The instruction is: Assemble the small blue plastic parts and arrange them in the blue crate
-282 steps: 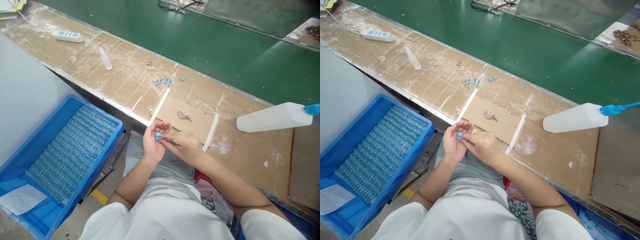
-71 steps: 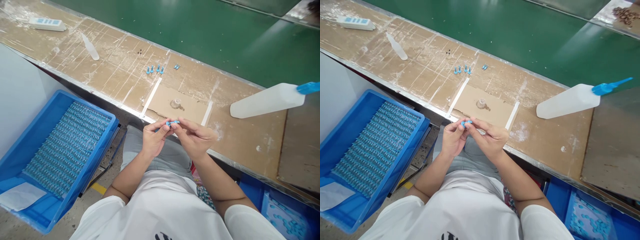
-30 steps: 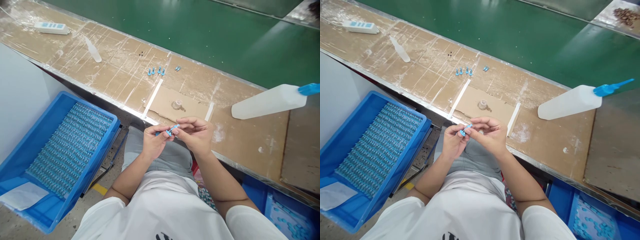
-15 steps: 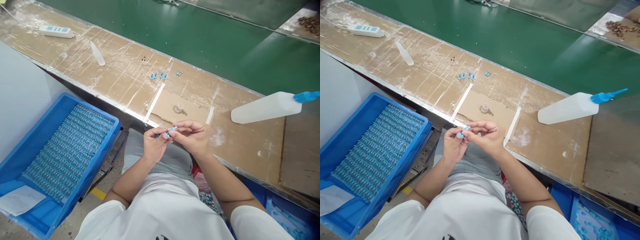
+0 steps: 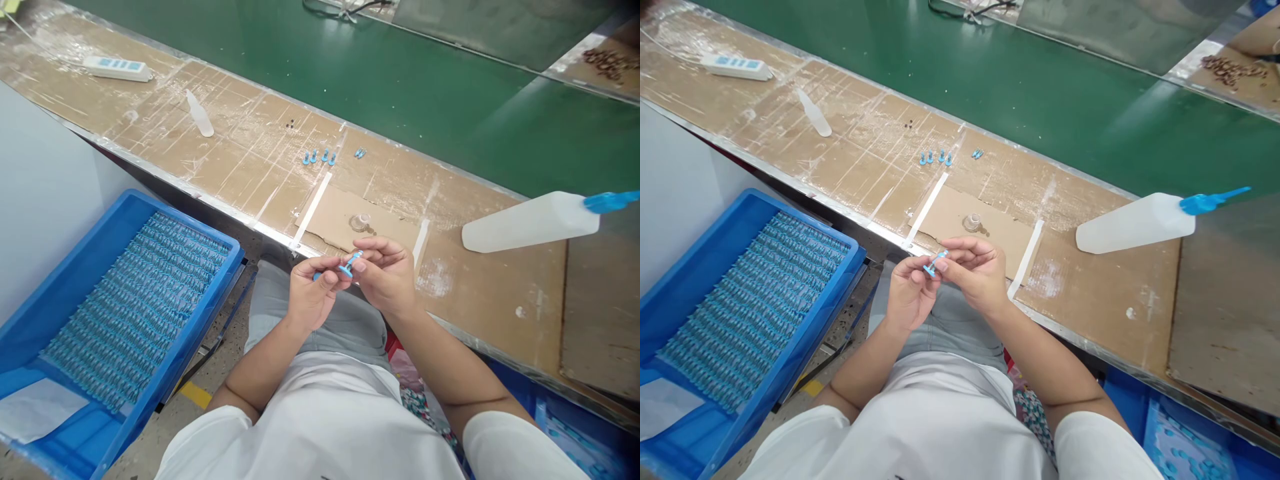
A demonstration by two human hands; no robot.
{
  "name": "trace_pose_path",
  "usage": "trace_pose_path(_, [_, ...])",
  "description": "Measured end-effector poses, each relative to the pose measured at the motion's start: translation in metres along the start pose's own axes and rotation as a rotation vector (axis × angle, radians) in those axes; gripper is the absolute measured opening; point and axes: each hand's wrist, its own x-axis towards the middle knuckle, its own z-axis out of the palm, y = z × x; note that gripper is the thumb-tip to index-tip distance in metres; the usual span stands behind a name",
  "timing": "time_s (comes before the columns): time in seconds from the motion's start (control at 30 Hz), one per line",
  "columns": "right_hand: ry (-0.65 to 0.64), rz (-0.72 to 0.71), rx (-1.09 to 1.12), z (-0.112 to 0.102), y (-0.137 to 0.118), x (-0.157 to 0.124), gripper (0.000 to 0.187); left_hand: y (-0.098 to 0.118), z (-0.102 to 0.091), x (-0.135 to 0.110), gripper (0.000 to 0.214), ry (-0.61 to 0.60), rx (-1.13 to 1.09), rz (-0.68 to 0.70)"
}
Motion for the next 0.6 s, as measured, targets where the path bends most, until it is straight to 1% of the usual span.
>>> trace_pose_path(0.07, [0.057, -0.082, -0.081, -0.004, -0.008, 0.007, 0.037, 0.003, -0.002, 0.002, 0.032, 0.056, -0.032, -0.053])
trace_pose_path(0.13, [0.122, -0.199, -0.201, -0.01, -0.016, 0.026, 0.036, 0.008, -0.003, 0.005, 0.031, 0.16, -0.071, -0.12])
trace_pose_path(0.2, [0.167, -0.304, -0.359, -0.019, -0.018, 0.058, 0.034, 0.014, -0.005, 0.008, 0.034, 0.254, -0.107, -0.166])
trace_pose_path(0.27, [0.183, -0.366, -0.545, -0.029, -0.013, 0.101, 0.032, 0.019, -0.008, 0.01, 0.036, 0.297, -0.13, -0.177])
trace_pose_path(0.37, [0.143, -0.353, -0.839, -0.045, 0.01, 0.169, 0.028, 0.024, -0.011, 0.012, 0.037, 0.297, -0.148, -0.167])
trace_pose_path(0.43, [0.102, -0.299, -1.006, -0.054, 0.027, 0.205, 0.025, 0.026, -0.013, 0.012, 0.038, 0.294, -0.149, -0.153])
trace_pose_path(0.5, [0.078, -0.256, -1.141, -0.06, 0.041, 0.229, 0.023, 0.028, -0.015, 0.012, 0.038, 0.301, -0.143, -0.137])
trace_pose_path(0.6, [0.062, -0.25, -1.247, -0.063, 0.053, 0.244, 0.023, 0.032, -0.017, 0.013, 0.039, 0.318, -0.142, -0.115])
